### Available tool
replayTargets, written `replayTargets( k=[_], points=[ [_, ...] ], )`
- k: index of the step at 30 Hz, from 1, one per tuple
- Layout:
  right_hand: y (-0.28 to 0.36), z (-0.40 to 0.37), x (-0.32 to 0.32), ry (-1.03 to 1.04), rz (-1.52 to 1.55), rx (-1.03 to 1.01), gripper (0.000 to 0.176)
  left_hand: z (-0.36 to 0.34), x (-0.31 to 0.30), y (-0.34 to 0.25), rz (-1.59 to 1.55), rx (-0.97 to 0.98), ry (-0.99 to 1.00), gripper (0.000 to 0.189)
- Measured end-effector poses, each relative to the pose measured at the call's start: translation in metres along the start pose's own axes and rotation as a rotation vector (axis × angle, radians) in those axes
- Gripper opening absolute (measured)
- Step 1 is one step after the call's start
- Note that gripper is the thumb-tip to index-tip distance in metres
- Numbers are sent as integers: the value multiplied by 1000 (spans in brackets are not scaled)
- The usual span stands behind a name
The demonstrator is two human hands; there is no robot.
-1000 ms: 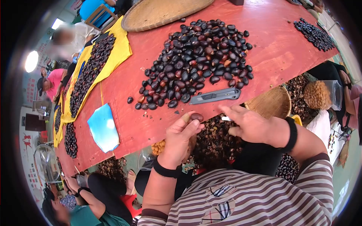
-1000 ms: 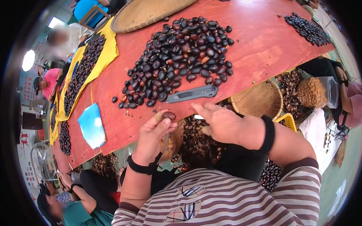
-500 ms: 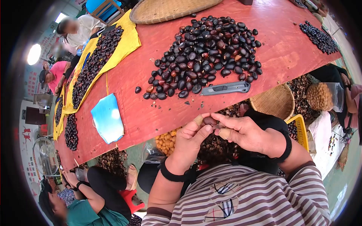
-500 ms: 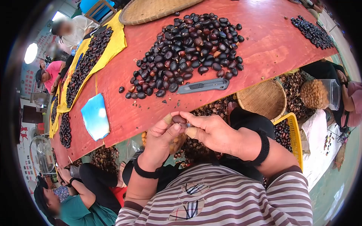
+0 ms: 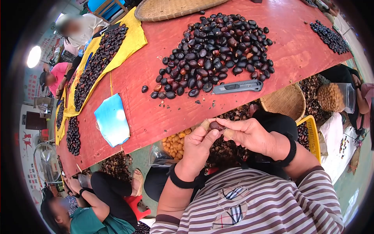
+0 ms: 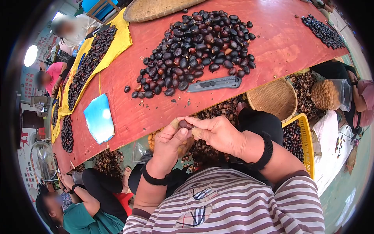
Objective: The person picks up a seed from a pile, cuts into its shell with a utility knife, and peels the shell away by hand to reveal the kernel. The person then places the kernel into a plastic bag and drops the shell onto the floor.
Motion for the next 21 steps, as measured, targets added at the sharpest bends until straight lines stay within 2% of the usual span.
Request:
replayTargets(
  k=[6,9,13,16,21],
  points=[
    [-8,6,3,72,284,131,32,-3,-10,8,53,21,0,27],
    [-3,3,4,82,273,163,35,-6,-14,7,-45,9,-19,27],
    [4,3,12,64,46,82,38,-5,-16,4,-53,35,0,27],
    [4,7,17,48,39,62,39,-4,-17,-1,-53,36,10,26],
    [-4,13,20,54,89,143,39,1,-25,3,-60,20,32,24]
  ],
)
Point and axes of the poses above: each hand's wrist, its own z-axis towards the middle knuckle, its own x-axis out of the palm, y = z × x, the point moved 3 cm from there along z, towards the middle knuckle, and after that the axes turned 4 degrees about -z, right-handed, at the moved point
